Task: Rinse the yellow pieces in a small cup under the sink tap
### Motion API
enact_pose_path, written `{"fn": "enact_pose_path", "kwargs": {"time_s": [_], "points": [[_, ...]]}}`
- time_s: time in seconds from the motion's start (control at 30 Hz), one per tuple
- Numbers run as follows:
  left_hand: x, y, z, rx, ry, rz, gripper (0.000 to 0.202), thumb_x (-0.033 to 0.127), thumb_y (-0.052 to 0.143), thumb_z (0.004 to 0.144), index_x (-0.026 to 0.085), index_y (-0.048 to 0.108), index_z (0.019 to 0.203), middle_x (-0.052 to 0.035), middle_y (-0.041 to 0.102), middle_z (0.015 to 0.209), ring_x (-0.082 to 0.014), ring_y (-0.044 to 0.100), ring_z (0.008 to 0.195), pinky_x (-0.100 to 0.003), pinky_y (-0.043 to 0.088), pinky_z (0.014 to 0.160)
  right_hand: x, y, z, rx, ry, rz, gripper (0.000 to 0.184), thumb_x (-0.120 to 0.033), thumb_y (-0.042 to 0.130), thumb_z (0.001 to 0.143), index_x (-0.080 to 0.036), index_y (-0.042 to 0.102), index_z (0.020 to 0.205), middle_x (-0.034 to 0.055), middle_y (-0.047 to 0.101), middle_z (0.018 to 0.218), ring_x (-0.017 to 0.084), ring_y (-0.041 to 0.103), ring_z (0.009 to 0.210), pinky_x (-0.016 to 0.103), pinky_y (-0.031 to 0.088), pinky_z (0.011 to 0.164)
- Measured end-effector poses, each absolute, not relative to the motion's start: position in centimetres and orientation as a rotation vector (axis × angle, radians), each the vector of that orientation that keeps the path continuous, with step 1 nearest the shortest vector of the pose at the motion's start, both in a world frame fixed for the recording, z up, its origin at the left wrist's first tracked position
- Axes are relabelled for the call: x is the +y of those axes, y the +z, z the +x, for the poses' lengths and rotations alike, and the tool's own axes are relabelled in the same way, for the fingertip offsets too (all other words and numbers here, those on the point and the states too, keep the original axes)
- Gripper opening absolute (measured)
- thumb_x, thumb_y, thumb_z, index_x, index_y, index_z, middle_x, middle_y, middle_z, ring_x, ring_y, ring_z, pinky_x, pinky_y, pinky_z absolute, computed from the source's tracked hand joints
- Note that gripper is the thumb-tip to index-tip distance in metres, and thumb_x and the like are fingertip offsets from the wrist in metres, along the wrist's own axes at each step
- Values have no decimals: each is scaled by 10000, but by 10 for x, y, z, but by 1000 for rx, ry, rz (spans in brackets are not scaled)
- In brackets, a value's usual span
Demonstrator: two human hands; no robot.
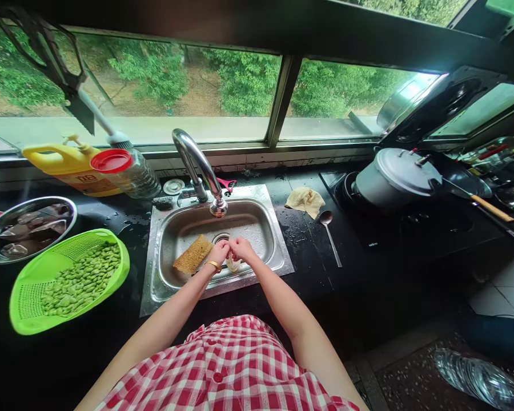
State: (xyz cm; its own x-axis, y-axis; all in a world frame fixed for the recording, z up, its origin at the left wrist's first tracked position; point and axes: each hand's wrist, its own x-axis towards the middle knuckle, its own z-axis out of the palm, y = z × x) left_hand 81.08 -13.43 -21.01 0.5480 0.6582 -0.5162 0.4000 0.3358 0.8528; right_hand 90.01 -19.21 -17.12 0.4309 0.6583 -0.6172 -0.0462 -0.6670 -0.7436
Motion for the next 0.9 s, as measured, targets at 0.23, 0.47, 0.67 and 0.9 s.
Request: {"fn": "enact_pose_path", "kwargs": {"time_s": [0.23, 0.47, 0.67, 0.9], "points": [[-113, -210, 811, 1196, 200, 1468, 136, 213, 433, 718, 170, 494, 604, 22, 499, 538, -101, 452, 509, -211, 345, 503, -181, -169, 903, -786, 975, -2236, 211, -188, 402, 802, -197, 418, 592, -26, 495, 557, 111, 491, 577, 212, 326, 547], [-56, -194, 789, 1339, 173, 1791, 175, 217, 423, 763, 161, 571, 688, -59, 611, 732, -172, 531, 702, -274, 392, 664, -176, -156, 936, -983, 839, -2411, 164, -177, 457, 796, -178, 510, 641, 44, 581, 674, 148, 483, 666, 252, 256, 581], [-20, -172, 793, 1145, 221, 2247, 358, 234, 429, 807, 122, 596, 1103, -169, 461, 1339, -305, 341, 1274, -427, 226, 1055, -155, -157, 941, -980, 870, -2420, 155, -187, 465, 803, -173, 535, 666, 33, 605, 683, 129, 485, 635, 240, 243, 558], [41, -180, 773, 1148, -6, 2702, 576, 154, 279, 836, -62, 313, 1368, -204, 272, 1477, -234, 126, 1403, -386, 77, 1150, -149, -158, 946, -889, 922, -2377, 158, -196, 471, 797, -172, 525, 650, 4, 597, 636, 110, 518, 610, 212, 268, 546]]}}
